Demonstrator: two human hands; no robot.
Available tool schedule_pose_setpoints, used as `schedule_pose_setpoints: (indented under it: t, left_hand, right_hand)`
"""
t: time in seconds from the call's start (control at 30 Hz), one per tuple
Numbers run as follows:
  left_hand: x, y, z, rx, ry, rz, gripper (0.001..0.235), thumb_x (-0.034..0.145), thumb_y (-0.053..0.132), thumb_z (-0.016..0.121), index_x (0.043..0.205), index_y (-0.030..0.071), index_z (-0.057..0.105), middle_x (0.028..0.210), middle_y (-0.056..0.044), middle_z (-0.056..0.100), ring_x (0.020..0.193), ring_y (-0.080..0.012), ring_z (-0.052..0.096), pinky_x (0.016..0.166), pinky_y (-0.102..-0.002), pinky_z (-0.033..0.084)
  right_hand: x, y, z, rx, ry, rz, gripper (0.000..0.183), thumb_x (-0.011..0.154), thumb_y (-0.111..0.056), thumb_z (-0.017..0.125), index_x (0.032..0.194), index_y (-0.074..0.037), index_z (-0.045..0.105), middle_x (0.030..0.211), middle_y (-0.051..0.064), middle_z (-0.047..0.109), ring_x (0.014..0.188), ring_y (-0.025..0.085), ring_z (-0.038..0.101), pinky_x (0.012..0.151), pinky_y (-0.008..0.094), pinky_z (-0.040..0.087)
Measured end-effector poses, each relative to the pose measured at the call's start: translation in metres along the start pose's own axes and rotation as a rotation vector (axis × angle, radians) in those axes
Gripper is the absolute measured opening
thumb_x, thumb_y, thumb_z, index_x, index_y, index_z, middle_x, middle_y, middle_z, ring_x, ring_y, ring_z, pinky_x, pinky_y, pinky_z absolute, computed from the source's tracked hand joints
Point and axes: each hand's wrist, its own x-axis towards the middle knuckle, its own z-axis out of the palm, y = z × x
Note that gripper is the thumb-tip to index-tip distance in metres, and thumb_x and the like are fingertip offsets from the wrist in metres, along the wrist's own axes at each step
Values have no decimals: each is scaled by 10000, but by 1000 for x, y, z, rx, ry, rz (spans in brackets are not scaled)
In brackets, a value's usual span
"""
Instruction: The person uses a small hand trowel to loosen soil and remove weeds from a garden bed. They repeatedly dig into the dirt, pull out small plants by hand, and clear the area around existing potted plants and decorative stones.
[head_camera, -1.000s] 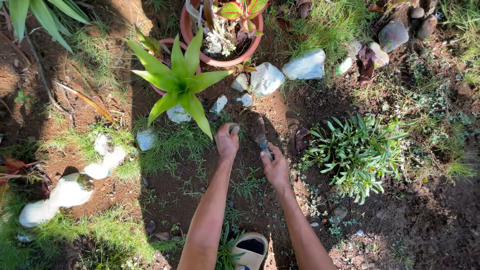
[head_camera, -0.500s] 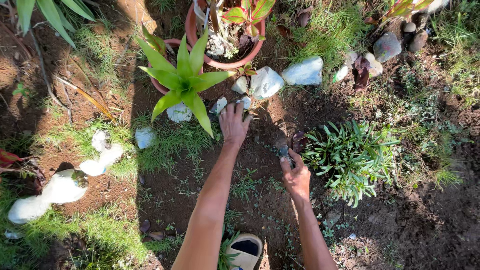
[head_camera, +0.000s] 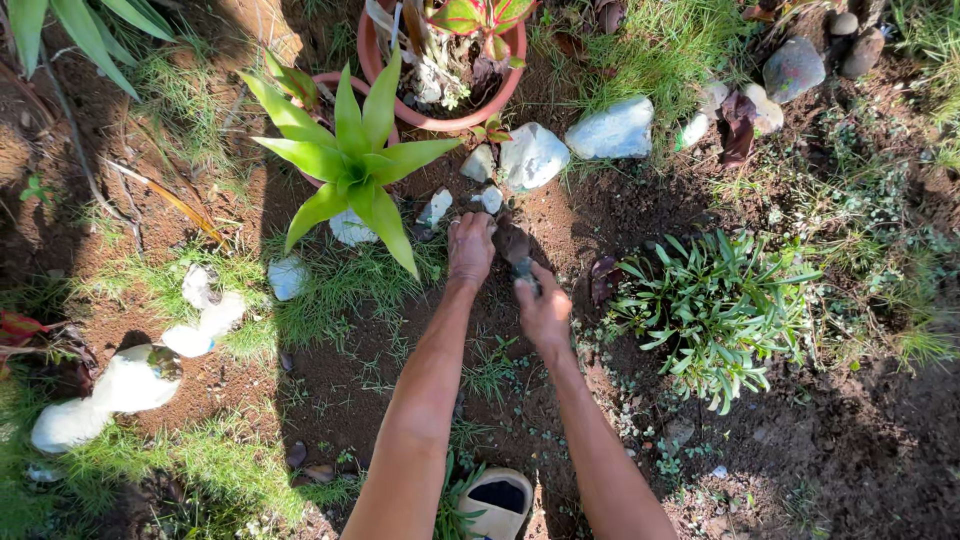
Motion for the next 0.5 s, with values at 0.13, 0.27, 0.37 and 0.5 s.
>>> schedule_pose_setpoints:
  t: [0.13,0.27,0.37,0.5]
  left_hand:
    - [0,5,-15,-18,-16,51,106,882,69,677,987,67,680,972,-148,649,978,-394,591,914,-501,460]
    - [-10,5,-30,-81,-17,26,134,883,38,646,1007,75,681,968,-131,657,929,-360,621,947,-489,469]
    - [-10,4,-39,-75,4,30,109,909,64,665,1015,81,690,963,-127,661,947,-348,634,990,-485,468]
    - [-9,11,-39,13,-53,-10,231,927,104,692,1156,82,683,1069,-138,643,1052,-328,619,983,-479,464]
  right_hand:
    - [2,13,16,31,86,-265,512,985,-223,677,1431,-6,554,860,25,727,555,45,529,449,241,461]
    - [-29,18,2,-7,36,25,517,974,-228,626,1463,-83,534,755,49,686,475,79,522,367,257,405]
    - [-41,18,-9,213,119,82,541,971,-197,644,1480,-60,521,780,50,668,481,67,496,373,242,375]
    - [-35,17,-16,489,119,95,591,962,-203,665,1502,-43,483,797,43,632,470,54,478,363,234,375]
